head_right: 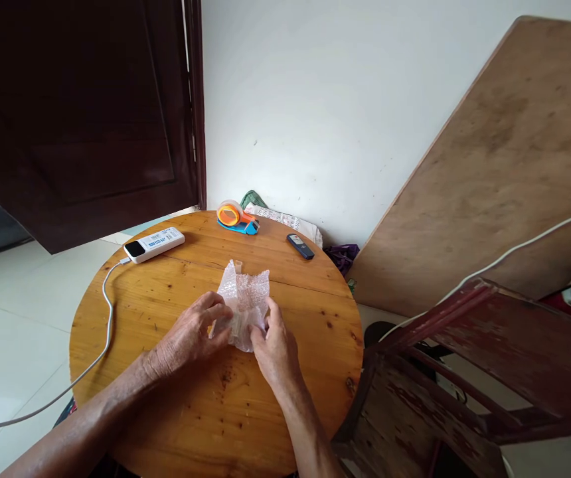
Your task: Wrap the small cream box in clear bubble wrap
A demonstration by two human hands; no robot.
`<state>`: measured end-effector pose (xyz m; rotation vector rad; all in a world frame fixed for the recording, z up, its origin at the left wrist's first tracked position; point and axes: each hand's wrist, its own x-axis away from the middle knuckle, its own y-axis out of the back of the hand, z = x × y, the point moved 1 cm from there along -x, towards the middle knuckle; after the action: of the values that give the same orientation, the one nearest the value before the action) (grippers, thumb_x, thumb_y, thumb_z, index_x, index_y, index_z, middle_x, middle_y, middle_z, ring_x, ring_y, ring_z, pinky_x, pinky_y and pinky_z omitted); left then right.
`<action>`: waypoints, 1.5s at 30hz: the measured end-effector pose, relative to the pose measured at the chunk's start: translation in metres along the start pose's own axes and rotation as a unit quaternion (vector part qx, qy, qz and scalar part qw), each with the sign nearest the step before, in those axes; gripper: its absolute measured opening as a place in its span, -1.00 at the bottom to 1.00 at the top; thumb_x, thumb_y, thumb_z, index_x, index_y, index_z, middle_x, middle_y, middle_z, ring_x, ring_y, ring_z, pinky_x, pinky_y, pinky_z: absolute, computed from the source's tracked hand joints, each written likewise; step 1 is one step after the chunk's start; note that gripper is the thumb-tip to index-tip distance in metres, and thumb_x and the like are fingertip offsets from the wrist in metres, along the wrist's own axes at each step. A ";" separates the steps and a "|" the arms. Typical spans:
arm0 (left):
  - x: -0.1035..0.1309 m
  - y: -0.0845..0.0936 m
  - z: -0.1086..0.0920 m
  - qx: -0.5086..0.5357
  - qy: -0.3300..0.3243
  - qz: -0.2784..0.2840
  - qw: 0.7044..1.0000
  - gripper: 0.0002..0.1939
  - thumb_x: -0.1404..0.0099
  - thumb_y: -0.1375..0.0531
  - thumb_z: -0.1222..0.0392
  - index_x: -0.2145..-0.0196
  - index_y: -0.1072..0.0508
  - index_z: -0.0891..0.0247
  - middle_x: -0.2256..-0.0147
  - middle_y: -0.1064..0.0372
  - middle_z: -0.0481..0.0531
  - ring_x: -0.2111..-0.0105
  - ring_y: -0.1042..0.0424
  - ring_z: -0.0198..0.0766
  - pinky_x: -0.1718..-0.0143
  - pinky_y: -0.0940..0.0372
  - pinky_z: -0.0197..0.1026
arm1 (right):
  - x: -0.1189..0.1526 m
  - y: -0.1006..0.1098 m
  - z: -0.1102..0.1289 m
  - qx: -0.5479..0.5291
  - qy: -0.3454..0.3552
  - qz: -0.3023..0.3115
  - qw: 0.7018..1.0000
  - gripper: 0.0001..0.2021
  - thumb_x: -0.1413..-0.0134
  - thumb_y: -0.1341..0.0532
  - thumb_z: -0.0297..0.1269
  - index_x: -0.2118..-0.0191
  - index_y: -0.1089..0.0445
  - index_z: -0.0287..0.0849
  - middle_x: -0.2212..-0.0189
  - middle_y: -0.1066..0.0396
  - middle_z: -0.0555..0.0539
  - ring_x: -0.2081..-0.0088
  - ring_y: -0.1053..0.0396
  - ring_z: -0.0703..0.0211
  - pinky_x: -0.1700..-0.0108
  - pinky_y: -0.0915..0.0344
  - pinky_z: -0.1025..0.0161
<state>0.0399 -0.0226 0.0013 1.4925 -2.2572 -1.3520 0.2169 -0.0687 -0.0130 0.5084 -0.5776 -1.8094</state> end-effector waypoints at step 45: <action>0.002 -0.017 -0.003 0.079 0.132 -0.021 0.988 -0.45 -0.06 -0.22 0.30 -0.05 -0.34 0.21 0.15 -0.33 0.05 0.21 -0.38 -0.20 0.14 -0.35 -0.14 | -0.016 0.023 0.021 -0.065 0.112 0.037 0.991 -0.50 -0.10 -0.13 -0.30 -0.19 -0.21 -0.21 0.39 -0.44 0.02 0.53 -0.32 0.31 0.43 -0.30 0.32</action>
<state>0.0517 -0.0283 -0.0098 1.6643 -2.2161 -0.9366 0.2257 -0.0565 0.0187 0.5844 -0.3190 -1.6806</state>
